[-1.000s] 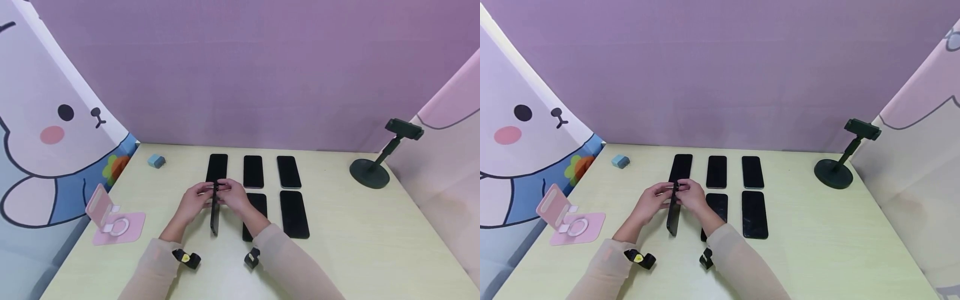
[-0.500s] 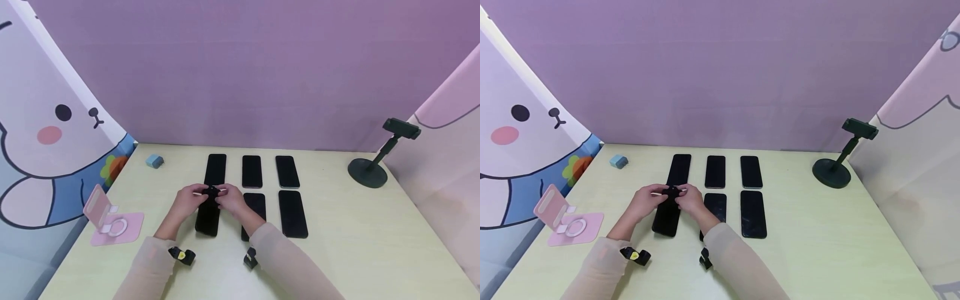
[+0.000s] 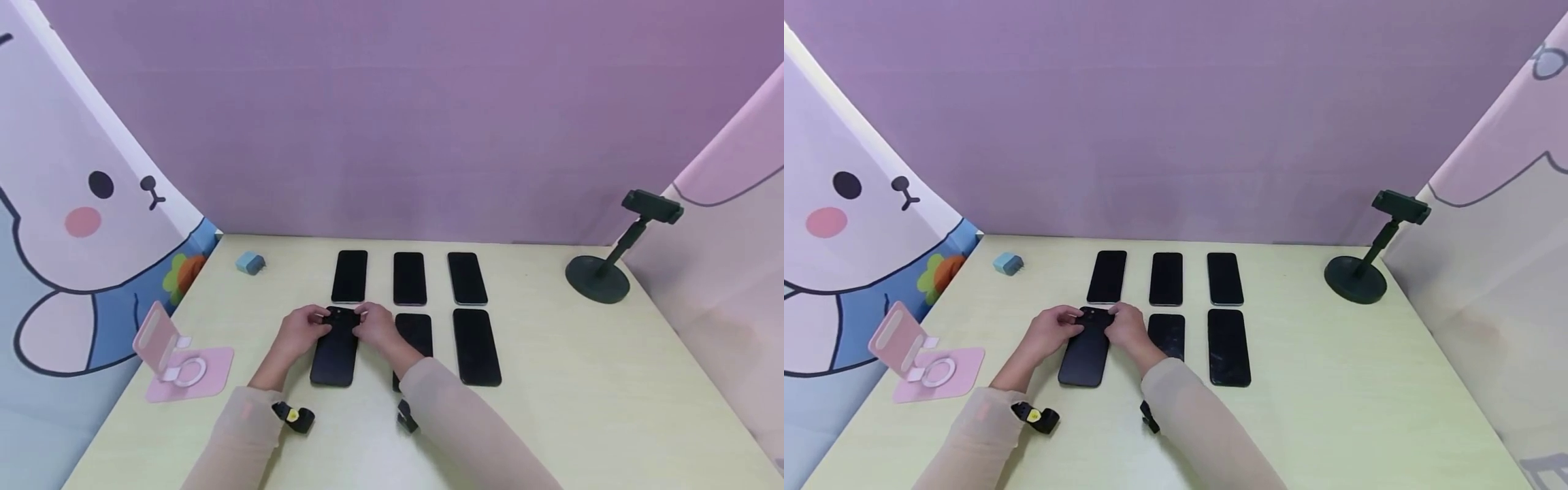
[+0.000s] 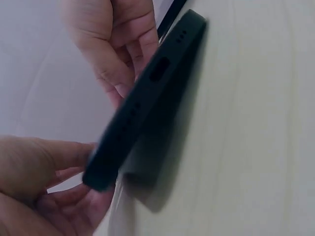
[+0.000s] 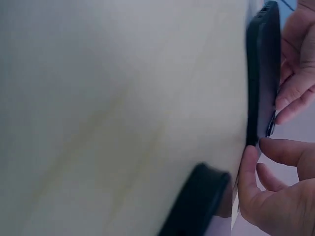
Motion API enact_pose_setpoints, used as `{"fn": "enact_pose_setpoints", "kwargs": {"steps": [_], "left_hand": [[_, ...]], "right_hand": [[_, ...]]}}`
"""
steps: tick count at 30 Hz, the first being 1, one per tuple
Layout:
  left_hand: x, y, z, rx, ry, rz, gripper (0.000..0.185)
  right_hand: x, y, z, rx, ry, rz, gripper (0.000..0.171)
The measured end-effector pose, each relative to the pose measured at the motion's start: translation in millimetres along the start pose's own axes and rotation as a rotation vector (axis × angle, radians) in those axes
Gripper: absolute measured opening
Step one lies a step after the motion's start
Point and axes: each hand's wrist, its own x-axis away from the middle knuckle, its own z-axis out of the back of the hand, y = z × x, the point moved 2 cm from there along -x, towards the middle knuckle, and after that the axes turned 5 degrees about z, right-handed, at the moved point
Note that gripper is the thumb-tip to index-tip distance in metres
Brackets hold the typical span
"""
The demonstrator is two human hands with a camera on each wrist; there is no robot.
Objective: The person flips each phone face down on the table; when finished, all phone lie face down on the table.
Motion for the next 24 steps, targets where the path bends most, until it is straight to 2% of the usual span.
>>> {"fn": "enact_pose_setpoints", "kwargs": {"steps": [3, 10, 19, 24], "left_hand": [[0.4, -1.8, -0.6, -0.008, 0.001, 0.014, 0.026], [-1.0, -5.8, -1.6, 0.007, 0.002, 0.026, 0.026], [-7.4, -6.8, -2.4, -0.080, -0.020, 0.039, 0.024], [-5.6, 0.3, -1.8, -0.113, -0.026, 0.035, 0.024]], "right_hand": [[-1.3, -0.7, -1.3, 0.056, 0.000, 0.032, 0.033], [-1.5, -1.6, -1.8, 0.077, -0.004, 0.036, 0.032], [-3.8, -2.4, -2.8, 0.096, -0.014, 0.057, 0.034], [-4.7, -3.1, 1.8, 0.108, -0.067, 0.036, 0.038]]}}
